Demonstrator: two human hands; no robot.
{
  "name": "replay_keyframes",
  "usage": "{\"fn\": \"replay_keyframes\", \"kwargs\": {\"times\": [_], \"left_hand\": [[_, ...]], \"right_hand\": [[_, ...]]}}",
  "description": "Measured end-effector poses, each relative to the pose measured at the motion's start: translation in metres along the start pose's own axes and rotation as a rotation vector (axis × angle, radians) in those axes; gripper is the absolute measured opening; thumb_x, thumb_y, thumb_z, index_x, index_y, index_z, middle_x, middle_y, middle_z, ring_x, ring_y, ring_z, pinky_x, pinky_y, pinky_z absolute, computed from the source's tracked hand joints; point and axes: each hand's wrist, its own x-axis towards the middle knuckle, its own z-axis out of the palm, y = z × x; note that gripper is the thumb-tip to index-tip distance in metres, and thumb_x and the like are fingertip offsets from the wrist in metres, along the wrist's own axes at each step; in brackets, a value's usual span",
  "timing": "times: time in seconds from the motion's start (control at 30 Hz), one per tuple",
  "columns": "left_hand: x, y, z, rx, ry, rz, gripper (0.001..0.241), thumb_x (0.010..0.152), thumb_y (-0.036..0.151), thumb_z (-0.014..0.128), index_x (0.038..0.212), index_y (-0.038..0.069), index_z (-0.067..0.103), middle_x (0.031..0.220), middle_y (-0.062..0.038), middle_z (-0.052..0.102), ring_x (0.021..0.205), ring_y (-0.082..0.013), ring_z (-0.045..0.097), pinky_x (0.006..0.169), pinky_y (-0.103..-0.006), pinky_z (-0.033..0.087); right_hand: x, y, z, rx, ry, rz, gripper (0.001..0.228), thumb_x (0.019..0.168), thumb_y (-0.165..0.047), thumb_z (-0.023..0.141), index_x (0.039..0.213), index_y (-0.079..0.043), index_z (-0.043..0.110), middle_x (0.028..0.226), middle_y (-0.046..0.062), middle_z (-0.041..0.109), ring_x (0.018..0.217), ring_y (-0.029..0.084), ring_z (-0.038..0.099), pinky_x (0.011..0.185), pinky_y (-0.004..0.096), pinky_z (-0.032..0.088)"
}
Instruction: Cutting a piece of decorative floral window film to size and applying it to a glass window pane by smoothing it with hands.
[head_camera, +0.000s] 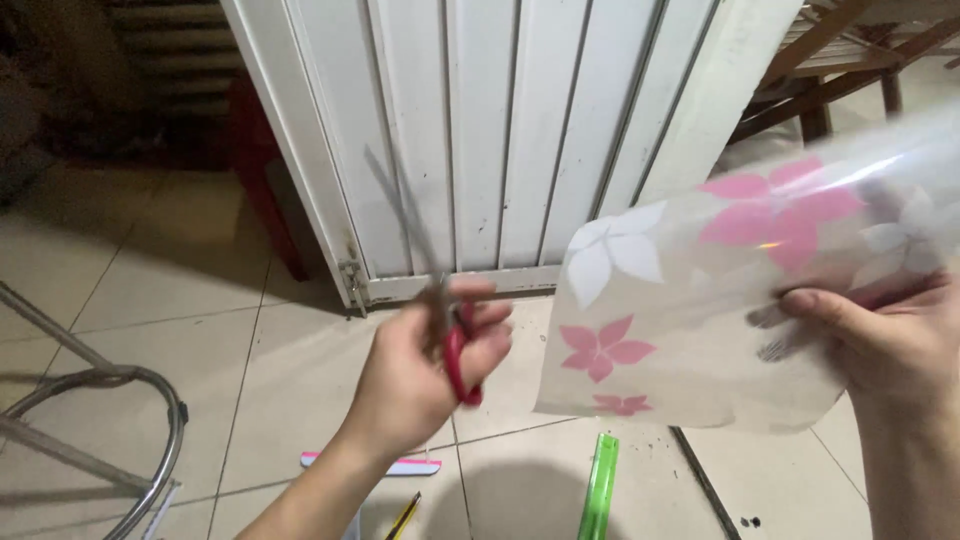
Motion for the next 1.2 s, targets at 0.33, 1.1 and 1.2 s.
{"fn": "replay_keyframes", "kwargs": {"times": [0.33,1.1,1.2], "left_hand": [[0.048,0.031,0.004,-0.556,-0.057,0.122,0.063,0.071,0.010,0.083,0.128,-0.001,0.059,0.105,-0.016,0.065,0.091,-0.0265,0.069,0.082,-0.0331,0.060],[-0.006,0.021,-0.018,0.128,-0.038,0.200,0.045,0.081,0.006,0.074,0.126,0.004,0.067,0.094,-0.011,0.083,0.086,-0.0176,0.083,0.076,-0.0292,0.074],[-0.035,-0.009,-0.017,0.446,-0.120,0.322,0.035,0.070,0.019,0.087,0.100,0.004,0.079,0.087,-0.001,0.086,0.063,-0.0086,0.076,0.062,-0.0229,0.062]], "right_hand": [[0.006,-0.007,0.035,-0.174,-0.451,0.195,0.086,0.069,0.008,0.073,0.150,0.015,0.044,0.074,0.030,0.076,0.057,0.037,0.080,0.032,0.033,0.065],[0.010,-0.003,-0.004,-0.185,0.077,0.153,0.017,0.092,0.006,0.075,0.104,0.007,0.063,0.092,0.018,0.068,0.067,0.025,0.069,0.053,0.026,0.057],[0.009,-0.009,-0.012,-0.135,0.029,0.088,0.020,0.092,0.000,0.072,0.111,0.003,0.067,0.098,0.015,0.071,0.067,0.018,0.068,0.059,0.021,0.058]]}}
